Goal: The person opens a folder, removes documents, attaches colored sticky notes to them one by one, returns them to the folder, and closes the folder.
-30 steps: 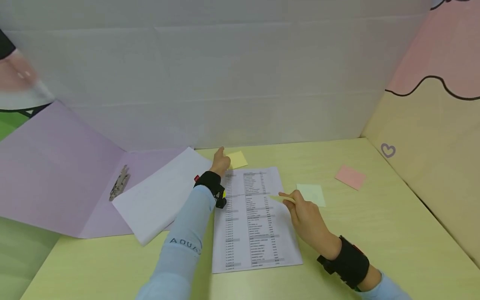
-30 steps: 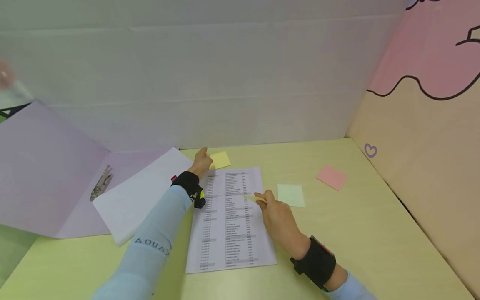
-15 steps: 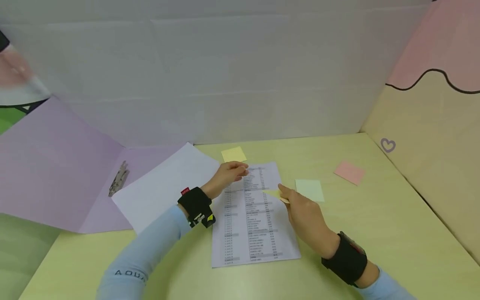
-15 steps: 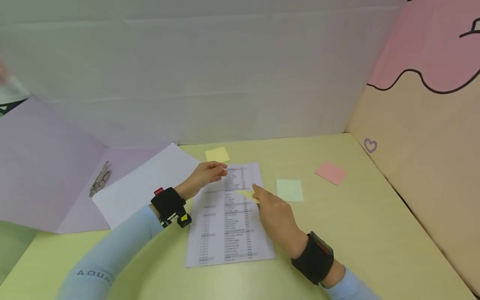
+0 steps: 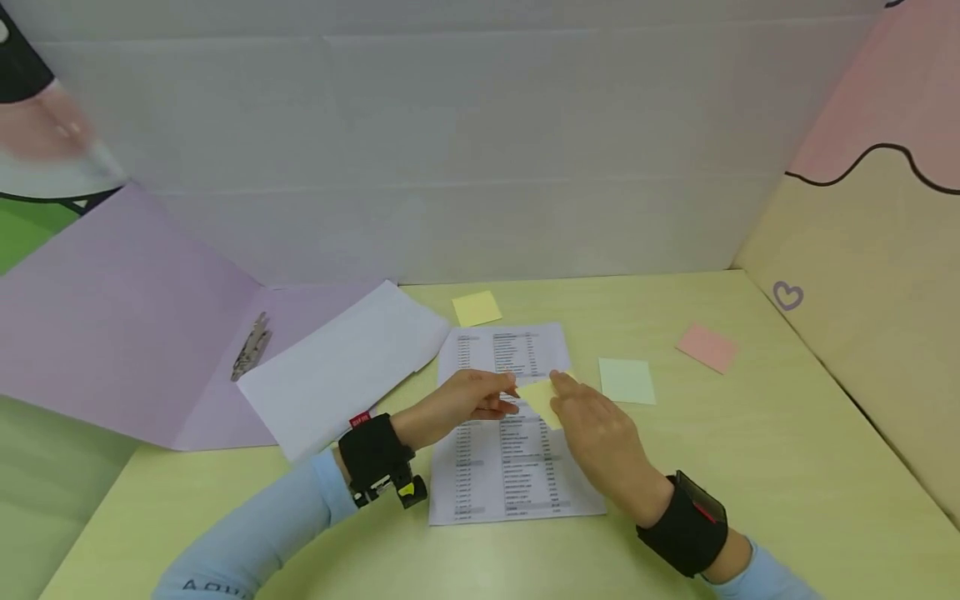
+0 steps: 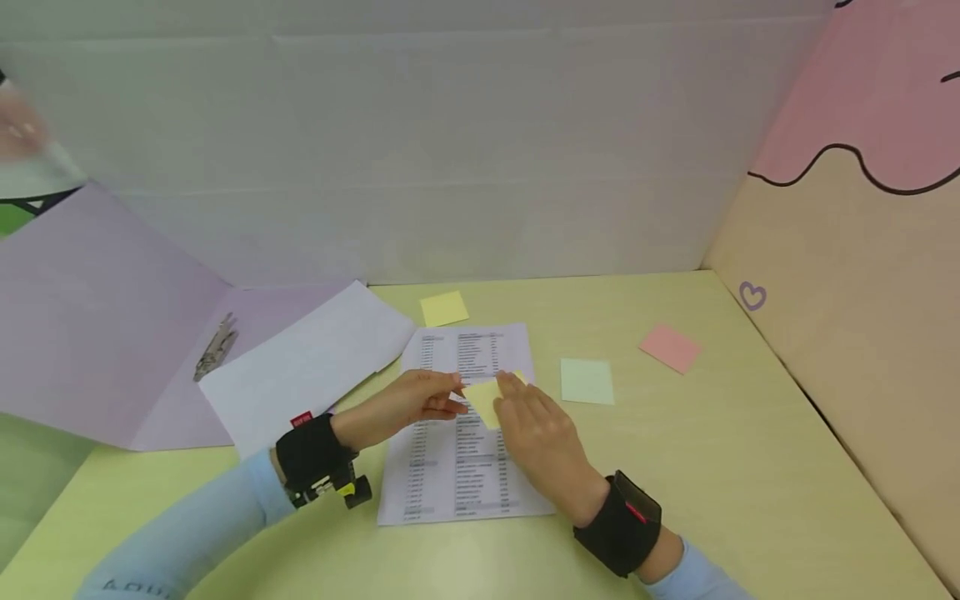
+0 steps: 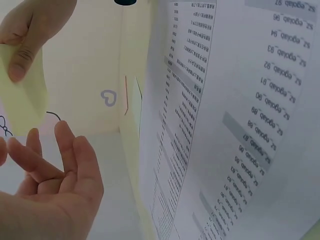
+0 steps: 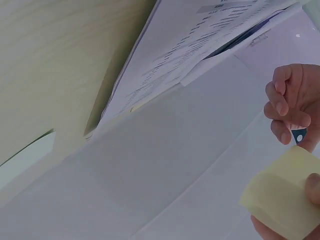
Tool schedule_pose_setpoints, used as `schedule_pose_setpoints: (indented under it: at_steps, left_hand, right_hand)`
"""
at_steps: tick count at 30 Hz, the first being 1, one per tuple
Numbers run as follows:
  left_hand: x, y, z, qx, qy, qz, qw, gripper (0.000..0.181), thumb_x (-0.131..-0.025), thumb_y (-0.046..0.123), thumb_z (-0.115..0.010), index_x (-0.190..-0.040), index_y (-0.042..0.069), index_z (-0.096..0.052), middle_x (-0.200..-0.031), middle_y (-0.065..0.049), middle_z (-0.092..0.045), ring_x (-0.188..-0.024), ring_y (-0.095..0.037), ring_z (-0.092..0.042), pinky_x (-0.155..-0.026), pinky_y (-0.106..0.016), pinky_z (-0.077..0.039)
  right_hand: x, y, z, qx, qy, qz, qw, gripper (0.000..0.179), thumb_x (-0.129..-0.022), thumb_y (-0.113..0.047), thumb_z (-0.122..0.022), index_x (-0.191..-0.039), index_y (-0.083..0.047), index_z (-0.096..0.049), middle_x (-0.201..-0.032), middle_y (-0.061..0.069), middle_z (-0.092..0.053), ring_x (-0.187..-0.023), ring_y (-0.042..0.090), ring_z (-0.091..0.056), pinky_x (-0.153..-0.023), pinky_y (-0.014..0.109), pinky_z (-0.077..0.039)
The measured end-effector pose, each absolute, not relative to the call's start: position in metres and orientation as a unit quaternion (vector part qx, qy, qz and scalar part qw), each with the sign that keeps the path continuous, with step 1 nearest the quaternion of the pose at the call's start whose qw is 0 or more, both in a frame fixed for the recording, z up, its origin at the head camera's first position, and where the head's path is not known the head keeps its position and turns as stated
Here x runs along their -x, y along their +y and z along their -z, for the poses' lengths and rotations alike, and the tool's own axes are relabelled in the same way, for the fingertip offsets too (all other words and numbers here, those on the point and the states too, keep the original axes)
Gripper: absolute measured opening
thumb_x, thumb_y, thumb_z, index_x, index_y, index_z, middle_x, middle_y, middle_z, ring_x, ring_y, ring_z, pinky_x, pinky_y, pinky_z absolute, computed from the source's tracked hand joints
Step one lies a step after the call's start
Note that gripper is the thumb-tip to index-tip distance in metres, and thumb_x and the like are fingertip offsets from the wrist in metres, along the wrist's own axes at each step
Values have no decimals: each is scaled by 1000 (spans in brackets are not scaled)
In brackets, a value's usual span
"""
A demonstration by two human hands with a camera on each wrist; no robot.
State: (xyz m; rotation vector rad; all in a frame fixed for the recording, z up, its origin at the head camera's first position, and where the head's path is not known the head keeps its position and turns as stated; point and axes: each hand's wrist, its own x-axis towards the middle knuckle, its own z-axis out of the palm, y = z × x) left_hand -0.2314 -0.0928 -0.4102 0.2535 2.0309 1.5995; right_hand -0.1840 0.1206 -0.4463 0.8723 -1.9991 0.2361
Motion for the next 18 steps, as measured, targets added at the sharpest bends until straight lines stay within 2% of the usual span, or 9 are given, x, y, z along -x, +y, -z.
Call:
schedule_pose_setpoints:
  at_steps: [5, 9, 13, 15, 18]
  left_hand:
    - [225, -90, 408, -98, 759, -585, 269, 29, -92, 27, -55, -102, 2, -63, -104, -5, -61, -103, -26, -61, -89, -31, -48]
    - [223, -89, 409, -98, 761, -585, 263, 23, -92, 21, -55, -93, 0, -63, -103, -5, -62, -107, -33, -57, -88, -30, -49]
    - [222, -90, 409, -100, 762, -585, 258, 23, -92, 20, -54, -94, -1, -63, -101, -5, -62, -103, -31, -59, -89, -31, -49]
    - [222, -91, 410, -101, 764, -584, 256, 23, -92, 20, -54, -95, -1, -63, -101, -5, -62, -99, -26, -60, -89, -31, -48]
    - [223, -93, 411, -95, 767, -581, 255, 23, -92, 21, -54, -95, 0, -63, -102, -5, -63, -95, -18, -62, -89, -31, -48]
  right_hand:
    - [182, 117, 448, -373, -801, -70, 463, 36, -101, -5, -21, -91, 3, -55, -110, 20, -64, -99, 27, -64, -78, 37, -53]
    - [181, 115, 450, -375, -799, -58, 468, 34, -100, -6, -23, -90, 2, -54, -110, 20, -64, -98, 27, -64, -77, 37, -53]
    - [179, 115, 452, -371, -809, -42, 454, 35, -101, -7, -21, -90, 1, -54, -111, 19, -64, -100, 26, -64, -79, 36, -52]
    - [177, 116, 452, -373, -812, -41, 447, 39, -102, -16, -21, -90, 0, -55, -111, 18, -64, -101, 26, -64, -81, 36, -52]
    - [175, 116, 451, -384, -811, -68, 436, 52, -100, -40, -24, -91, -1, -58, -111, 16, -65, -100, 25, -63, -84, 36, -51]
